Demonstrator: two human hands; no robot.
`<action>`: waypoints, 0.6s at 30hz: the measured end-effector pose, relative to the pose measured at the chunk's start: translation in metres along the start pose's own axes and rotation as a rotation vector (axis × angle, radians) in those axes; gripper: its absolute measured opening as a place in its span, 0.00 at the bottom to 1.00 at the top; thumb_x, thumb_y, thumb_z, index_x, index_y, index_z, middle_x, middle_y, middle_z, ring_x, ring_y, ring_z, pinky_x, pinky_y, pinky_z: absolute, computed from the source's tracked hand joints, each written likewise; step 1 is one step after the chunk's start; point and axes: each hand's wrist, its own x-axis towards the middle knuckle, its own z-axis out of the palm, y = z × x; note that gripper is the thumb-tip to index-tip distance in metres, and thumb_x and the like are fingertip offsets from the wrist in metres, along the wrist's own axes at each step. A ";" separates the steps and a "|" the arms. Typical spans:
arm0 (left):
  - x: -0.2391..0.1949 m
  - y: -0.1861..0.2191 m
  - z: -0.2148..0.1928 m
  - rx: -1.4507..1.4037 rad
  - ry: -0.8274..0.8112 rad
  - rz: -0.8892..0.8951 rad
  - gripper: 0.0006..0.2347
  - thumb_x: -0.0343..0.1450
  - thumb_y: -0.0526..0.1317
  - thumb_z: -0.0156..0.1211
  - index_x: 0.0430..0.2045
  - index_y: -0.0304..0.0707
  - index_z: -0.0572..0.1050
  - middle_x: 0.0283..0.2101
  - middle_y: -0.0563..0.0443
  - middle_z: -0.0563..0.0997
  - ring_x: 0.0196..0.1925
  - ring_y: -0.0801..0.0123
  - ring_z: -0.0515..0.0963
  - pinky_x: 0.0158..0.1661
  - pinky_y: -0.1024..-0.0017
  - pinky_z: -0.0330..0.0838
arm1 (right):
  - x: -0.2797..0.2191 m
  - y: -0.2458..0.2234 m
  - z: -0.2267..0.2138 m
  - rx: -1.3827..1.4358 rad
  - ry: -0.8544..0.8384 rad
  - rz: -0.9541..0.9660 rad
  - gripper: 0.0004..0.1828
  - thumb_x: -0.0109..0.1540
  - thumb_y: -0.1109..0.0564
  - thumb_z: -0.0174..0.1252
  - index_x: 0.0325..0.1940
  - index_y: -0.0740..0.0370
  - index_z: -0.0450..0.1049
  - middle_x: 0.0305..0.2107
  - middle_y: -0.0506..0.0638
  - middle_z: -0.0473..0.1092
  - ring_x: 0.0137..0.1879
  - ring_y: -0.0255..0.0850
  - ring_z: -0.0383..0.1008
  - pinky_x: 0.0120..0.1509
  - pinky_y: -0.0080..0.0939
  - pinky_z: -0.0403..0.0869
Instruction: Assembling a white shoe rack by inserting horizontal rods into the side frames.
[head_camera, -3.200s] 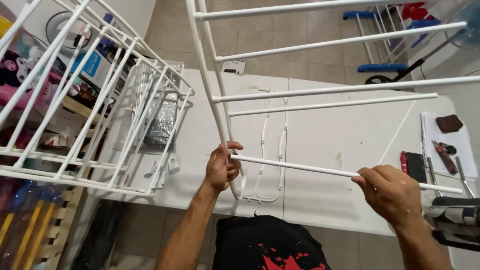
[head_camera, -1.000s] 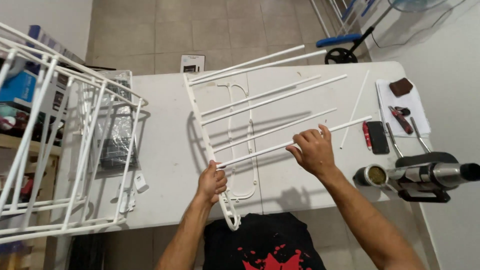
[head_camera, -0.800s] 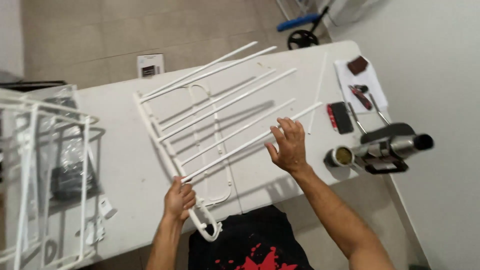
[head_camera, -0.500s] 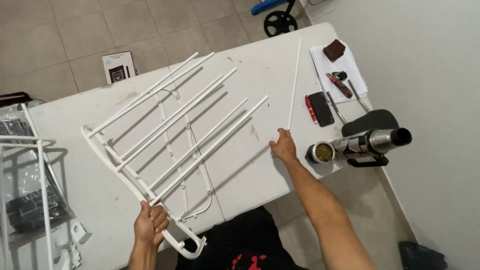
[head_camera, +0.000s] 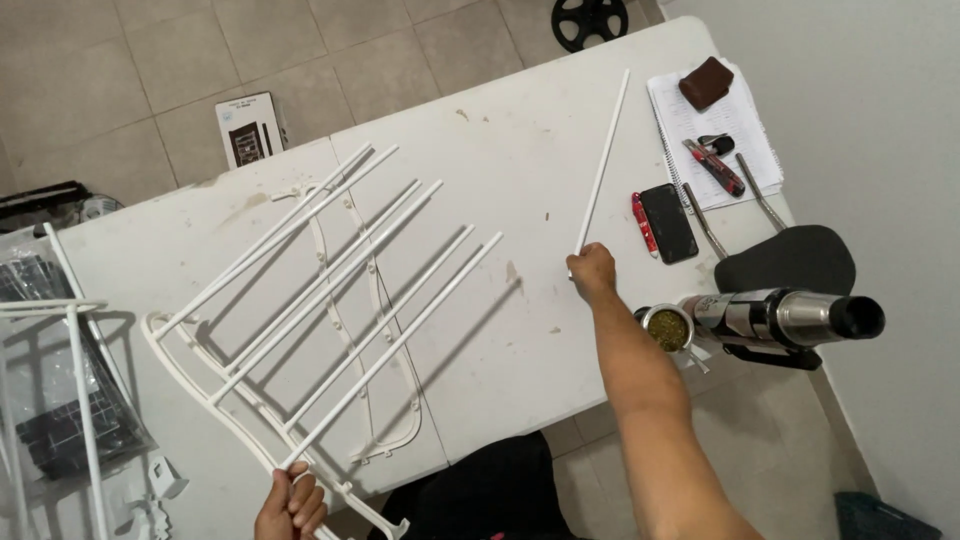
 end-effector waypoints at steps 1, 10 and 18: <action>0.004 -0.007 -0.003 0.086 0.063 0.038 0.16 0.82 0.52 0.45 0.41 0.38 0.75 0.17 0.61 0.55 0.13 0.77 0.52 0.10 0.76 0.45 | 0.004 -0.005 0.006 0.264 -0.094 0.036 0.04 0.52 0.63 0.49 0.23 0.61 0.65 0.18 0.54 0.64 0.22 0.44 0.66 0.23 0.42 0.65; -0.035 -0.088 0.011 0.450 0.187 0.127 0.09 0.76 0.41 0.54 0.39 0.33 0.71 0.35 0.31 0.84 0.36 0.49 0.85 0.38 0.62 0.79 | -0.059 0.001 -0.015 1.157 -0.473 -0.305 0.04 0.59 0.54 0.48 0.29 0.51 0.62 0.18 0.44 0.52 0.20 0.37 0.50 0.25 0.36 0.50; -0.037 -0.044 0.062 0.187 0.262 0.238 0.13 0.79 0.50 0.46 0.29 0.45 0.63 0.15 0.59 0.50 0.12 0.77 0.47 0.13 0.75 0.42 | -0.245 -0.059 -0.075 0.995 -0.419 -0.813 0.20 0.68 0.34 0.50 0.45 0.51 0.70 0.22 0.46 0.62 0.22 0.36 0.60 0.26 0.35 0.64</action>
